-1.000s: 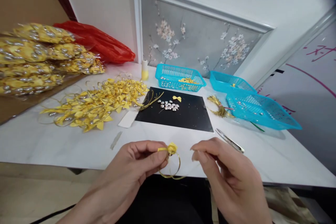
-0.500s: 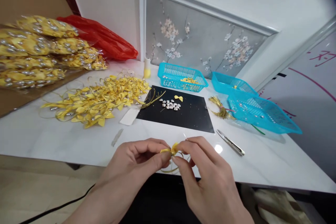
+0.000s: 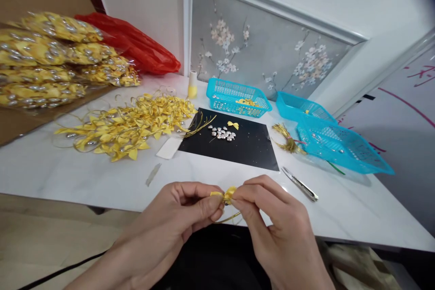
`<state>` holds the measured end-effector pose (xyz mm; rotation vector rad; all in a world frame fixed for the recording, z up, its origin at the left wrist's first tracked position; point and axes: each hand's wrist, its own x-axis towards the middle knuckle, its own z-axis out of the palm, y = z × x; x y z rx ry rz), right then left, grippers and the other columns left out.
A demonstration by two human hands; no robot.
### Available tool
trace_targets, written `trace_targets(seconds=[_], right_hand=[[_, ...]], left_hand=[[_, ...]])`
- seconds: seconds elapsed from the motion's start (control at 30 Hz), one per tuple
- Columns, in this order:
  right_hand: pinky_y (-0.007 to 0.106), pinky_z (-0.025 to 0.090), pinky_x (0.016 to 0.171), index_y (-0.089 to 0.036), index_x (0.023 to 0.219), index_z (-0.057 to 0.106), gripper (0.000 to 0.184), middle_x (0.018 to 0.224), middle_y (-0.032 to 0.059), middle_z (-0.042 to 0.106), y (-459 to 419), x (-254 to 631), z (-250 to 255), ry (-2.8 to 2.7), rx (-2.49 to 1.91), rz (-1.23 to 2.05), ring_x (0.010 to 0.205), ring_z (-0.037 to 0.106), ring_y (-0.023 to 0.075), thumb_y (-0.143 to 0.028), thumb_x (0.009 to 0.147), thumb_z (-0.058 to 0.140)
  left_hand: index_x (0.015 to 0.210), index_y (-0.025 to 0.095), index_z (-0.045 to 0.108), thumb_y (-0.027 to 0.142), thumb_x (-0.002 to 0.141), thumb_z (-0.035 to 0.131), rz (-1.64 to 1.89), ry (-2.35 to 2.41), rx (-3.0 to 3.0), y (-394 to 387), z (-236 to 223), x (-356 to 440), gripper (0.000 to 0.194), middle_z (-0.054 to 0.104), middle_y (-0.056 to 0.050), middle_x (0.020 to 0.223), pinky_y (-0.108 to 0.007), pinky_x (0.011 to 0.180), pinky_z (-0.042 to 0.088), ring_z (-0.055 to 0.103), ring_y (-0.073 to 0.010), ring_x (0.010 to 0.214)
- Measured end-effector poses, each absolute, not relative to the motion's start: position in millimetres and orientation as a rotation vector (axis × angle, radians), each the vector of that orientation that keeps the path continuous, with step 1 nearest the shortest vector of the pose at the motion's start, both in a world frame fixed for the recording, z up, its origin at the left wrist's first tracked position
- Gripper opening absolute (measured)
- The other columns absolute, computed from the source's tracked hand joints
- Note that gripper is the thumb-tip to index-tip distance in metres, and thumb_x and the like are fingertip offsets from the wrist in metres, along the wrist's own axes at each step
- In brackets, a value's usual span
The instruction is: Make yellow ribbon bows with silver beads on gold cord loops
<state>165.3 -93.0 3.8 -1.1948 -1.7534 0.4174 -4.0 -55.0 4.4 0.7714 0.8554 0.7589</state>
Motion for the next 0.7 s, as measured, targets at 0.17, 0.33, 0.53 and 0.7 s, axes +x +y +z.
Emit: trace_targets(seconds=[0.17, 0.33, 0.53, 0.7], right_hand=[[0.019, 0.053, 0.067, -0.024, 0.092, 0.067, 0.022, 0.089, -0.0007, 0.063, -94.5, 170.6, 2.9, -1.858, -1.217, 0.398, 0.076, 0.065, 0.0110, -0.005, 0.092, 0.054], [0.021, 0.052, 0.071, -0.023, 0.093, 0.065, 0.019, 0.090, 0.0001, 0.063, -94.8, 168.8, 1.3, -1.885, -1.242, 0.317, 0.078, 0.064, 0.0111, -0.006, 0.093, 0.054], [0.024, 0.051, 0.068, -0.019, 0.088, 0.065, 0.018, 0.084, 0.0017, 0.062, -94.9, 162.0, 2.1, -1.849, -1.269, 0.210, 0.073, 0.063, 0.0125, -0.005, 0.092, 0.054], [0.025, 0.051, 0.067, -0.019, 0.088, 0.065, 0.017, 0.083, 0.0026, 0.063, -96.0, 159.9, 1.9, -1.856, -1.267, 0.134, 0.072, 0.063, 0.0137, -0.007, 0.093, 0.055]], left_hand=[[0.073, 0.016, 0.078, 0.026, 0.072, 0.083, 0.777, 0.862, 0.781, -55.5, 3.9, -3.7, 0.012, 0.067, -0.002, 0.073, -0.023, 0.071, 0.047, 0.055, -0.0141, 0.073], [0.073, 0.016, 0.078, 0.029, 0.073, 0.082, 0.796, 0.876, 0.855, -57.9, 5.6, -3.3, 0.014, 0.066, -0.002, 0.072, -0.025, 0.072, 0.047, 0.053, -0.0149, 0.073], [0.074, 0.017, 0.078, 0.030, 0.075, 0.080, 0.792, 0.885, 0.879, -59.5, 5.3, -3.2, 0.013, 0.065, -0.001, 0.072, -0.024, 0.070, 0.044, 0.052, -0.0145, 0.072], [0.074, 0.018, 0.077, 0.030, 0.080, 0.076, 0.786, 0.896, 0.958, -58.2, 4.0, -2.6, 0.014, 0.064, -0.001, 0.073, -0.023, 0.068, 0.043, 0.050, -0.0151, 0.073]])
